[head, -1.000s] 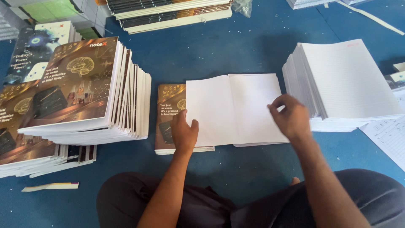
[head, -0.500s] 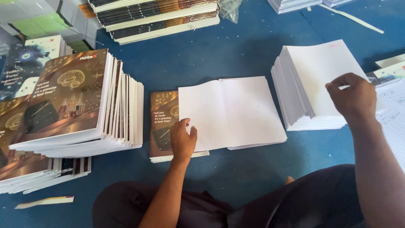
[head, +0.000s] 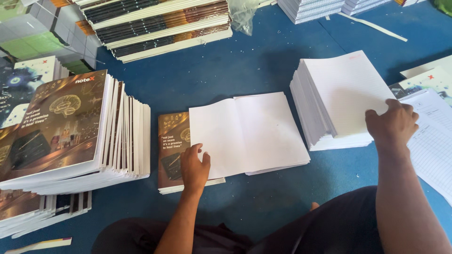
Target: The person sits on the floor and repeatedly inserts loose index pages into notebook covers, then stacks the completed notebooks. The person handles the index pages and notebook covers by hand, aligning and inserting them before placing each finished unit onto a growing stack.
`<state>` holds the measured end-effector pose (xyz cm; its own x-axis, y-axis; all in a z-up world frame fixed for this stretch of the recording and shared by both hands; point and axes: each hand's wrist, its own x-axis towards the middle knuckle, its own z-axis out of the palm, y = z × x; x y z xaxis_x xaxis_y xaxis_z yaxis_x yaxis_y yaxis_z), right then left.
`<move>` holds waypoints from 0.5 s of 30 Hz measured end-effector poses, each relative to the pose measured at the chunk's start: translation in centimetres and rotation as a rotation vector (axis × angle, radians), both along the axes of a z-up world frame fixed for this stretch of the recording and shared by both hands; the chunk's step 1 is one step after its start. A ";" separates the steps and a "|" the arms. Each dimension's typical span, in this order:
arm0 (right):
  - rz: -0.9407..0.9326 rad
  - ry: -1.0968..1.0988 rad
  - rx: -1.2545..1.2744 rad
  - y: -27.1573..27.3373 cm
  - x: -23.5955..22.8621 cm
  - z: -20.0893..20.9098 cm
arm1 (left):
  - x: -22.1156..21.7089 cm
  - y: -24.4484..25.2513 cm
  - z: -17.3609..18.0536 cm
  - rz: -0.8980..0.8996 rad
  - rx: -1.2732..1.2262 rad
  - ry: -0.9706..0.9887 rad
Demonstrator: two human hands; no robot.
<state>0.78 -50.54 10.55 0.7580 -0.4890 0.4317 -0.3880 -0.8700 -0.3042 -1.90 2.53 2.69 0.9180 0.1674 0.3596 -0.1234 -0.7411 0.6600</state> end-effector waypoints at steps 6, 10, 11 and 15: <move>-0.298 0.182 -0.048 -2.2 2.3 -1.9 | -0.1 -0.1 0.4 0.003 0.004 0.040; -0.339 0.189 -0.022 -1.6 2.0 -0.8 | -0.2 -0.1 0.6 0.005 -0.008 0.043; -0.333 0.166 -0.001 -1.3 1.7 -0.2 | -0.3 -0.1 0.6 0.002 -0.003 0.042; -0.286 0.099 0.440 0.6 0.9 2.8 | -0.3 -0.2 0.6 -0.001 -0.007 0.064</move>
<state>1.69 -49.98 13.37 0.5950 -0.8005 0.0722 -0.6361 -0.5239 -0.5665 -2.17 2.36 3.32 0.9395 0.1682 0.2985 -0.0815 -0.7365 0.6715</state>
